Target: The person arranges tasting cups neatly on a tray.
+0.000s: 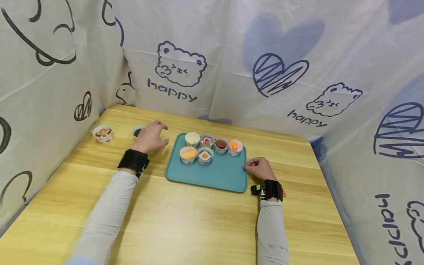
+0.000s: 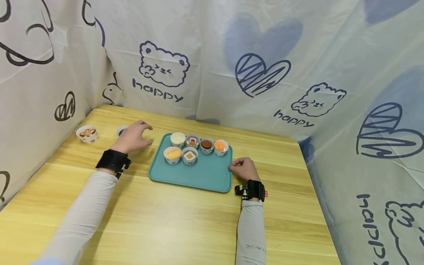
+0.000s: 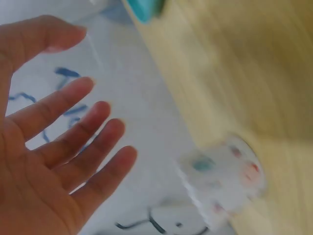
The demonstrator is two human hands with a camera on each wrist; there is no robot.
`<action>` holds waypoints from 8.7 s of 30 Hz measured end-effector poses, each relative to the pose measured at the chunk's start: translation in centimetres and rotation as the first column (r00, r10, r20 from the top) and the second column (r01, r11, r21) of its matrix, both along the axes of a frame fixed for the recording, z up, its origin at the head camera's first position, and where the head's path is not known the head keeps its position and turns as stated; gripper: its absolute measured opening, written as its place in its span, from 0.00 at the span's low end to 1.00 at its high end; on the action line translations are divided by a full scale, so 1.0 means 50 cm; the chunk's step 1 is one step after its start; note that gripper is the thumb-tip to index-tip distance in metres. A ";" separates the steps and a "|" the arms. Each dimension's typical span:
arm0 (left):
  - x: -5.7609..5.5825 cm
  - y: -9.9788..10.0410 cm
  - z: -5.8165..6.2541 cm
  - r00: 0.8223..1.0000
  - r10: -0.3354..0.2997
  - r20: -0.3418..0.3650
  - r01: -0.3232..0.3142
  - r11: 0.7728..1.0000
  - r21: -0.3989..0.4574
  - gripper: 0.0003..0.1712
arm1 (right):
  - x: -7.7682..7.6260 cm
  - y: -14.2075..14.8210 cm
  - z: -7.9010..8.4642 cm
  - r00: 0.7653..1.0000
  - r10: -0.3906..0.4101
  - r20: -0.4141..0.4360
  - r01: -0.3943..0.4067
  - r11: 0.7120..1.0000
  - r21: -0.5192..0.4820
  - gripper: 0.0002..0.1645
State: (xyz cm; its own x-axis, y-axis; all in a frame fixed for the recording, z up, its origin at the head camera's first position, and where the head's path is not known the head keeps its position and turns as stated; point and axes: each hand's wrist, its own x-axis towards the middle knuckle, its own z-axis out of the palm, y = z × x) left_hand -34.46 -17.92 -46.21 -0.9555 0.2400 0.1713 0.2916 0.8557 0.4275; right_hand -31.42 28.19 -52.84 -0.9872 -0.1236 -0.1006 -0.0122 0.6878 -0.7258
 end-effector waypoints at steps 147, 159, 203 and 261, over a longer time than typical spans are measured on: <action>-0.019 0.294 0.071 0.937 -0.347 0.029 0.346 0.938 0.027 0.25 | 0.005 -0.008 0.000 1.000 -0.025 0.010 0.025 1.000 0.006 0.12; -0.014 0.364 0.055 0.915 -0.401 0.034 0.402 0.915 -0.018 0.27 | 0.006 -0.005 0.001 0.999 -0.030 0.010 0.030 0.999 0.019 0.12; 0.017 0.402 -0.006 0.914 -0.399 0.075 0.405 0.910 -0.091 0.19 | 0.002 -0.008 -0.001 1.000 -0.021 -0.001 0.021 1.000 0.007 0.12; 0.003 -0.068 -0.006 0.998 -0.043 -0.053 0.047 0.996 0.074 0.19 | 0.003 -0.010 -0.001 1.000 -0.013 0.001 0.013 1.000 0.019 0.13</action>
State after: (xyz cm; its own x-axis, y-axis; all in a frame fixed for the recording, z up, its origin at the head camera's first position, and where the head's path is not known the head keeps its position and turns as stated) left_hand -34.31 -21.31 -46.50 -0.9335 0.2670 0.2392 0.3522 0.8075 0.4731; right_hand -31.25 27.70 -52.89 -0.9886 -0.1090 -0.1041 -0.0023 0.7015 -0.7127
